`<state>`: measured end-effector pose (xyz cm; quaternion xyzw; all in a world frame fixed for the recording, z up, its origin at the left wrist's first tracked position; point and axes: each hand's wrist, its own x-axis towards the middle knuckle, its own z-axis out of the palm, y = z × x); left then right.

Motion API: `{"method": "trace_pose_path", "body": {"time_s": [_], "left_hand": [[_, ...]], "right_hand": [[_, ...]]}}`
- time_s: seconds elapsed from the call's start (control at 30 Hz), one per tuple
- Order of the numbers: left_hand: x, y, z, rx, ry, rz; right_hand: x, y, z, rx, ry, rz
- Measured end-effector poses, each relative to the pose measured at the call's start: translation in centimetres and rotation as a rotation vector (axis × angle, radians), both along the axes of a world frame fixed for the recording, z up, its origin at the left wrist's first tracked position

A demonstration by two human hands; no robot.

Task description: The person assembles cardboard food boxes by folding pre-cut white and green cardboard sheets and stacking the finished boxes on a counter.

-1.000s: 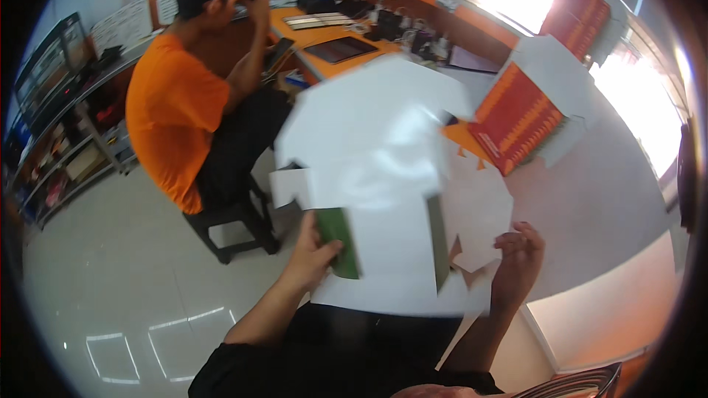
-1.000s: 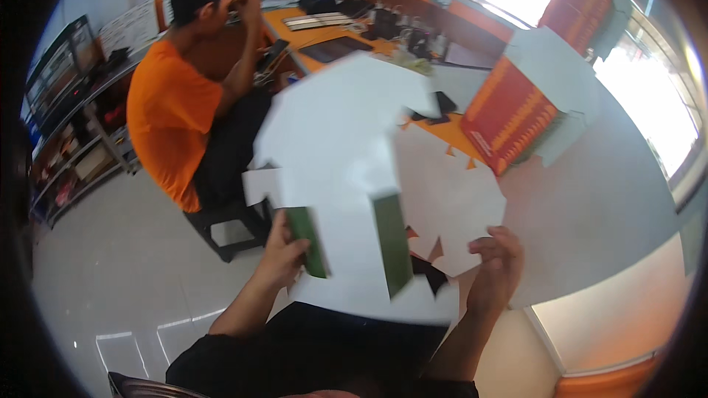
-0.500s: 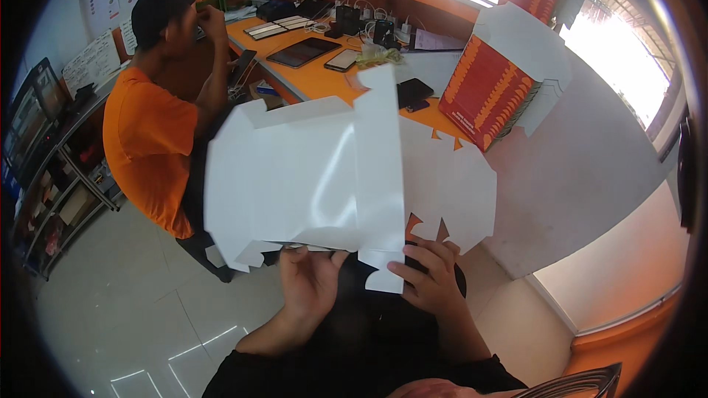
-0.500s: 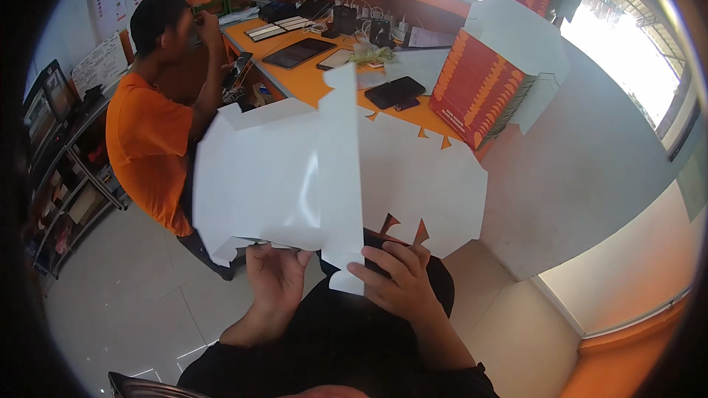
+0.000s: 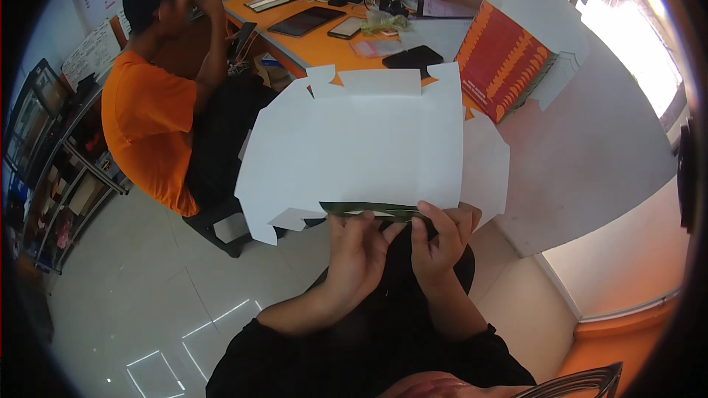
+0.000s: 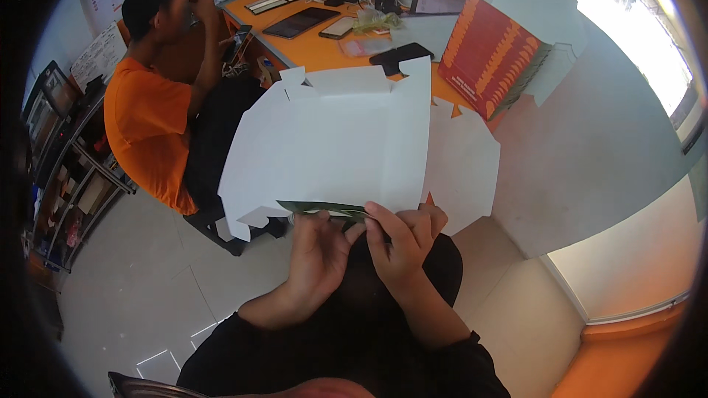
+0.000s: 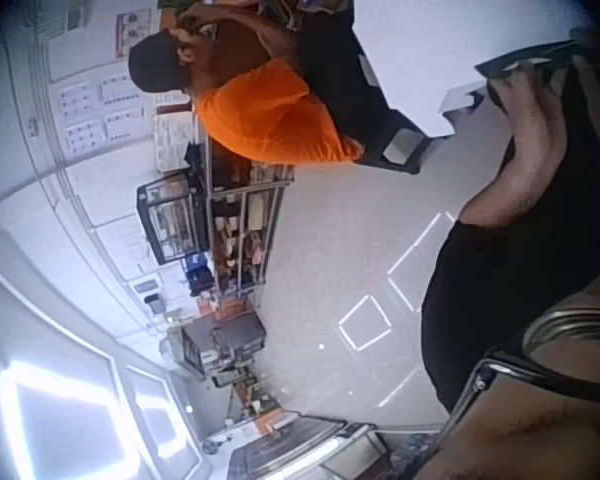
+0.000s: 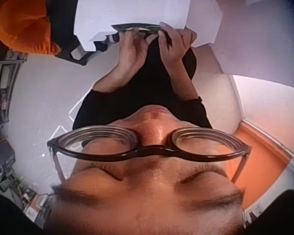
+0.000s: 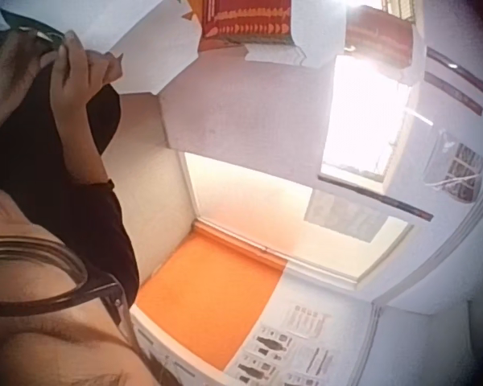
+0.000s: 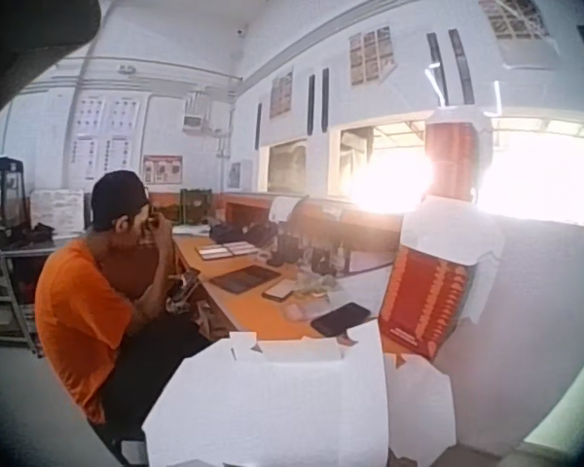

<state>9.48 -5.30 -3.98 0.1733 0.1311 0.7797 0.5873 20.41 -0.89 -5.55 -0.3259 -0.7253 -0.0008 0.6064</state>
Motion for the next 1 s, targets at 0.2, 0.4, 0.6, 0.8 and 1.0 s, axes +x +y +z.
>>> {"method": "trace_pose_path", "body": {"time_s": [0.2,0.4,0.6,0.8,1.0], "left_hand": [[0.8,-0.1,-0.3,-0.031,0.093,0.035],[0.5,-0.5,-1.6,-0.096,0.186,0.035],[-2.8,-1.8,-8.3,0.068,0.257,-0.219],[-5.2,-4.3,-11.1,-0.133,0.44,-0.378],[-6.1,-6.0,-10.4,-0.195,0.378,-0.397]], "right_hand": [[0.4,0.2,1.3,-0.047,-0.106,0.014],[1.9,0.4,1.2,-0.048,-0.187,0.15],[3.1,2.1,4.6,-0.266,0.646,0.406],[4.6,1.3,2.8,-0.319,0.329,0.73],[1.7,0.1,1.4,-0.165,0.201,0.829]]}}
